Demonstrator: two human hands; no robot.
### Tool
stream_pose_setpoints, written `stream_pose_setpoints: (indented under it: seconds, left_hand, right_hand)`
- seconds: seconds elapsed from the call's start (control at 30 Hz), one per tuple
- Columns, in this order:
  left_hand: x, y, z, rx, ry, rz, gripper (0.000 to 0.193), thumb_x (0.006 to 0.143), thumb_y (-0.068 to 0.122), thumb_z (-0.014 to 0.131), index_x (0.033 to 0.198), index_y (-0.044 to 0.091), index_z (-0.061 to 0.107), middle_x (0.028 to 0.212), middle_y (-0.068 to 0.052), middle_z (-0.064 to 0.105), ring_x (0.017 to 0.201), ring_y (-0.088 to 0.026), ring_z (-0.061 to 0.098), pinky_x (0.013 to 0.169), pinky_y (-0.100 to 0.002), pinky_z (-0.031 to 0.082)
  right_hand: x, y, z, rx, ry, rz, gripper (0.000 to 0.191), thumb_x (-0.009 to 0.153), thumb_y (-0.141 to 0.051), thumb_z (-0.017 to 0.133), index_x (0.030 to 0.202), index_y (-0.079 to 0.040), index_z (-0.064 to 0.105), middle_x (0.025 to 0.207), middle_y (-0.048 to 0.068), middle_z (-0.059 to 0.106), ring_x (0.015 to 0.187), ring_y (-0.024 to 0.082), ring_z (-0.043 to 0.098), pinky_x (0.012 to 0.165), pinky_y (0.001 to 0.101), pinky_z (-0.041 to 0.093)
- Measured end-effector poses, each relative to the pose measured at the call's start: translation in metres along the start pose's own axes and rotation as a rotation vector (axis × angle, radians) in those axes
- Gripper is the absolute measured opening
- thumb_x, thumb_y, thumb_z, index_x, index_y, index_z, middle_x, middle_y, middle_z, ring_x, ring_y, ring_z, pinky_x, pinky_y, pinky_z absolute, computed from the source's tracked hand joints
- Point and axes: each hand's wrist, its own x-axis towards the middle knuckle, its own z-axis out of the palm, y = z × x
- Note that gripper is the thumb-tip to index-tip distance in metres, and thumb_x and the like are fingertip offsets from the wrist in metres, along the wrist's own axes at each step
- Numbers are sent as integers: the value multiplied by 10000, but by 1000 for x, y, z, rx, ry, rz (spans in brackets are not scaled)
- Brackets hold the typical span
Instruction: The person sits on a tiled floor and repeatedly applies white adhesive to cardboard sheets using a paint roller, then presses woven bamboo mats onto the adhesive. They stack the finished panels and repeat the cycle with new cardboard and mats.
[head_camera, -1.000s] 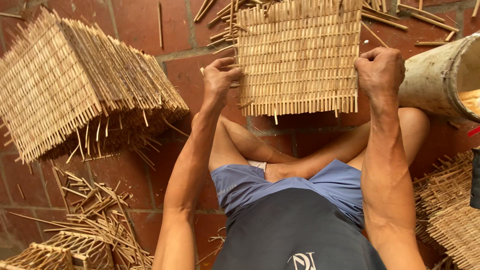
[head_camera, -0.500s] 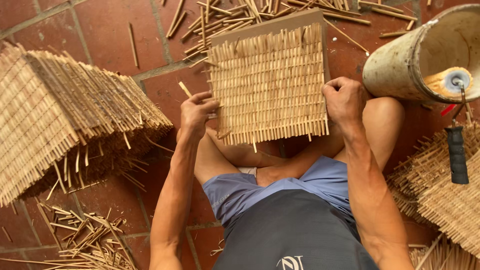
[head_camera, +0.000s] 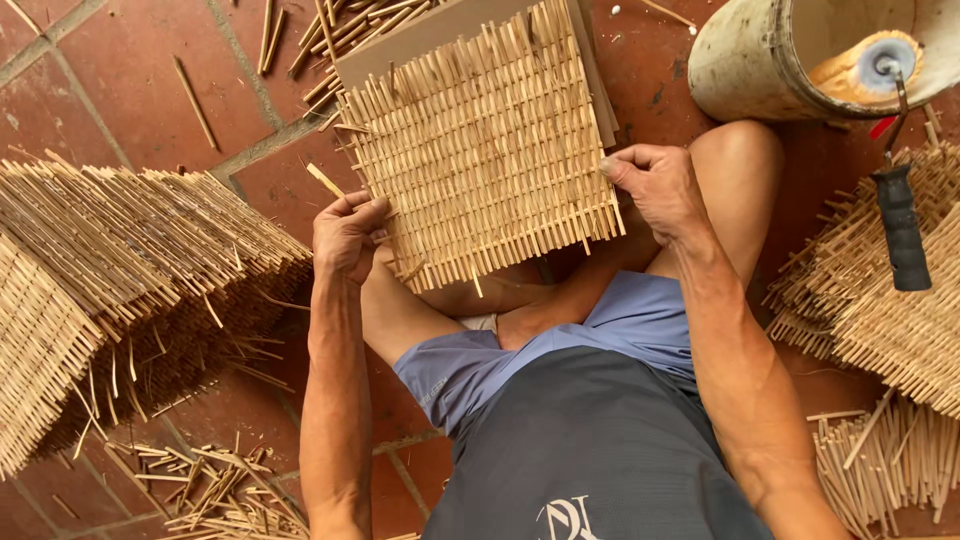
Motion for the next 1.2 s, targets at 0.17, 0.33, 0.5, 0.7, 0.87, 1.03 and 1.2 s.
stream_pose_setpoints:
  seconds: [0.17,0.33,0.5,0.7,0.87,1.03,1.2]
  left_hand:
    - [-2,-2,0,22,6,8,137,896,-44,765,1009,-26,690,879,-157,748,698,-184,708,524,-267,529]
    - [-5,0,5,24,45,1,150,884,-38,750,1016,-2,690,883,-132,745,748,-189,745,554,-279,565]
    - [1,-6,0,46,49,3,158,889,-39,751,1040,-16,709,892,-129,748,731,-192,720,583,-307,577]
    - [17,-20,-20,-109,-128,21,138,930,-33,728,1065,-9,721,919,-128,752,790,-201,717,647,-329,566]
    - [12,-24,-25,-192,-211,73,132,931,-38,716,1049,22,717,923,-122,749,821,-224,736,718,-368,608]
    - [-26,-14,-8,-123,-233,298,165,928,-57,715,1086,-21,744,999,-133,762,856,-214,735,784,-348,609]
    - [-82,9,15,25,-244,477,128,931,-73,727,1051,-35,750,1048,-109,747,928,-176,714,864,-315,601]
  right_hand:
    - [-2,4,-2,34,2,30,212,1015,-191,741,1042,13,796,822,-16,696,687,48,509,604,220,423]
    - [-3,-3,10,7,19,-88,201,941,-168,783,1005,22,770,823,15,718,705,51,588,627,228,481]
    - [-21,-28,25,-432,170,-273,220,943,-199,784,976,17,756,843,114,734,736,175,653,653,342,505]
    - [-69,-72,39,-621,235,-663,173,962,-135,772,918,-7,665,852,125,656,828,304,618,752,440,506]
    - [-77,-71,45,-615,246,-689,177,928,-73,811,918,1,651,819,125,624,802,304,582,726,422,484]
    - [-66,-30,27,-259,217,-619,110,983,1,754,1050,1,667,952,72,634,881,160,590,807,297,491]
    - [-65,10,10,-85,239,-477,53,1016,64,706,1023,23,672,915,-16,596,845,65,516,767,213,429]
